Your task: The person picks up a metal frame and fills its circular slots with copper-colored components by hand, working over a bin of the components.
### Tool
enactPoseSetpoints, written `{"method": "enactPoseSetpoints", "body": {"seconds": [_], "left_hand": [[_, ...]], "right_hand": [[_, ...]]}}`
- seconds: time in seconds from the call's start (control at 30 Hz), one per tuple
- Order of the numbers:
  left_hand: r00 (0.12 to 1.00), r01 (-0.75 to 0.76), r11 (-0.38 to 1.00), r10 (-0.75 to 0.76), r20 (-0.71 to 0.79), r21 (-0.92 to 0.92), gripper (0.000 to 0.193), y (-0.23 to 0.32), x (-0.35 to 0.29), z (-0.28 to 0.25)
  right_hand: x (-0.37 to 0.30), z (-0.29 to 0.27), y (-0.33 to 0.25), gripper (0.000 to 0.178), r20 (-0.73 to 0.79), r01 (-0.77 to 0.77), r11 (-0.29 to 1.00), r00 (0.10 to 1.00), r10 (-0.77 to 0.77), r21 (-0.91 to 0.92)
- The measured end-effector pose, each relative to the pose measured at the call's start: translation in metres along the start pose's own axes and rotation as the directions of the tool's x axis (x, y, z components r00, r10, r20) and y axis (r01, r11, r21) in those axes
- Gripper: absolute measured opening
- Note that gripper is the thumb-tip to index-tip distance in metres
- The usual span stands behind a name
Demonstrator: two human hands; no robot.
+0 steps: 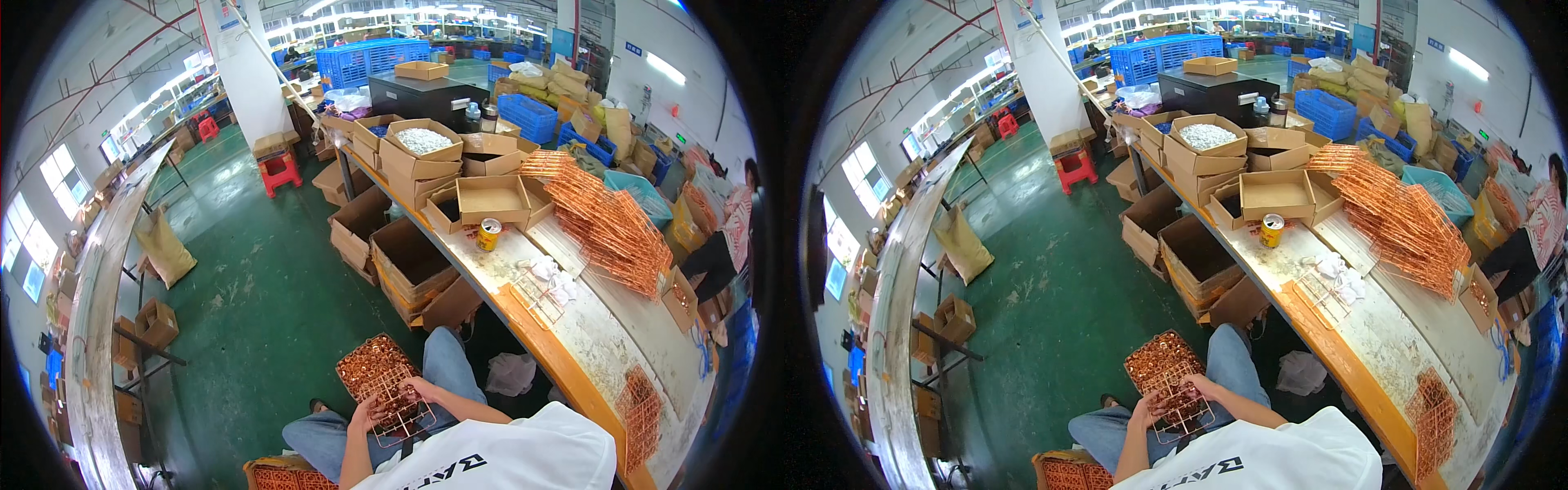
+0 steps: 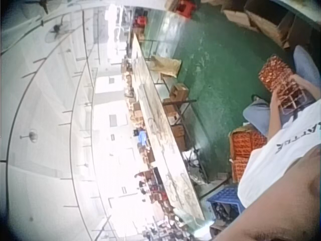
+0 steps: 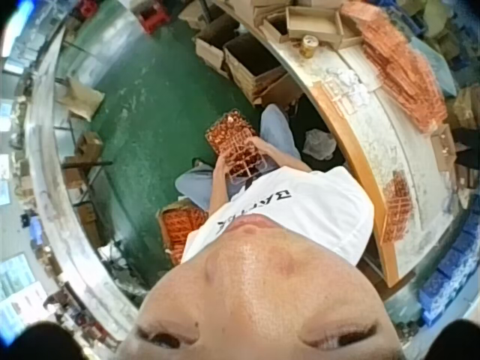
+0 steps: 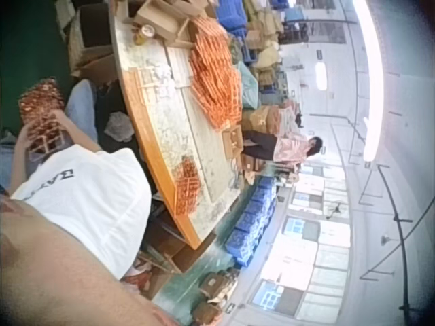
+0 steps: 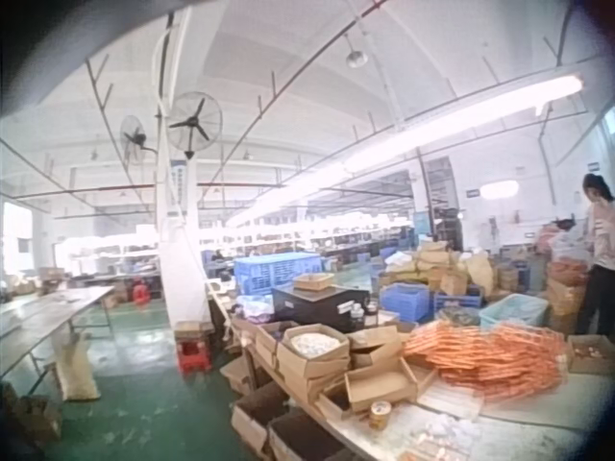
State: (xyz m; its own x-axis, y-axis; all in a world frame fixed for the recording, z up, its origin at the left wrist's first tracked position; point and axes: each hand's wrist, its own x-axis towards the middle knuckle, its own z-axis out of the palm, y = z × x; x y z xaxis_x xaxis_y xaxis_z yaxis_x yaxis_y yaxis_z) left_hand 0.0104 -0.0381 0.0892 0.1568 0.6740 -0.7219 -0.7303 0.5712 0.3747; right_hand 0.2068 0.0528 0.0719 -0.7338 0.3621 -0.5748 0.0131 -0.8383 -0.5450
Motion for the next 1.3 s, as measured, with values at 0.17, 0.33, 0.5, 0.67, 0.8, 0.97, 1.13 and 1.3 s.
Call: {"method": "enactPoseSetpoints", "body": {"seconds": [0.17, 0.33, 0.5, 0.67, 0.8, 0.97, 1.13, 1.3], "left_hand": [[0.994, 0.075, 0.994, -0.068, 0.089, -0.078, 0.011, -0.003, 0.012, -0.022], [0.992, 0.051, 0.999, -0.050, 0.119, 0.000, 0.007, -0.006, 0.019, -0.027], [0.996, 0.063, 0.976, -0.074, 0.042, 0.207, 0.009, -0.005, 0.019, -0.028], [0.990, 0.037, 0.930, 0.015, -0.140, 0.364, 0.022, -0.011, 0.018, -0.022], [0.987, 0.040, 0.907, 0.031, -0.160, 0.419, 0.022, -0.012, 0.020, -0.028], [0.986, 0.042, 0.972, -0.002, -0.167, 0.232, 0.011, -0.012, 0.025, -0.028], [0.999, 0.034, 0.999, -0.034, -0.030, 0.001, 0.006, -0.009, 0.027, -0.036], [0.999, -0.020, 1.000, 0.020, -0.044, -0.005, 0.005, -0.008, 0.024, -0.026]], "right_hand": [[0.000, 0.009, 0.003, 0.020, -0.139, 0.104, 0.985, 0.983, -0.123, -0.135], [-0.001, 0.011, 0.001, 0.019, -0.170, 0.108, 0.985, 0.977, -0.131, -0.134], [-0.002, 0.014, 0.001, 0.021, -0.197, 0.121, 0.981, 0.969, -0.150, -0.153], [-0.004, 0.014, 0.000, 0.021, -0.203, 0.083, 0.985, 0.973, -0.113, -0.151], [-0.008, 0.022, -0.002, 0.020, -0.200, 0.089, 0.983, 0.972, -0.121, -0.159], [-0.002, 0.013, 0.003, 0.020, -0.237, 0.079, 0.987, 0.965, -0.111, -0.139], [0.004, 0.010, 0.006, 0.018, -0.287, 0.091, 0.976, 0.947, -0.146, -0.196], [0.004, 0.008, 0.005, 0.013, -0.296, 0.123, 0.963, 0.936, -0.193, -0.239]]}}
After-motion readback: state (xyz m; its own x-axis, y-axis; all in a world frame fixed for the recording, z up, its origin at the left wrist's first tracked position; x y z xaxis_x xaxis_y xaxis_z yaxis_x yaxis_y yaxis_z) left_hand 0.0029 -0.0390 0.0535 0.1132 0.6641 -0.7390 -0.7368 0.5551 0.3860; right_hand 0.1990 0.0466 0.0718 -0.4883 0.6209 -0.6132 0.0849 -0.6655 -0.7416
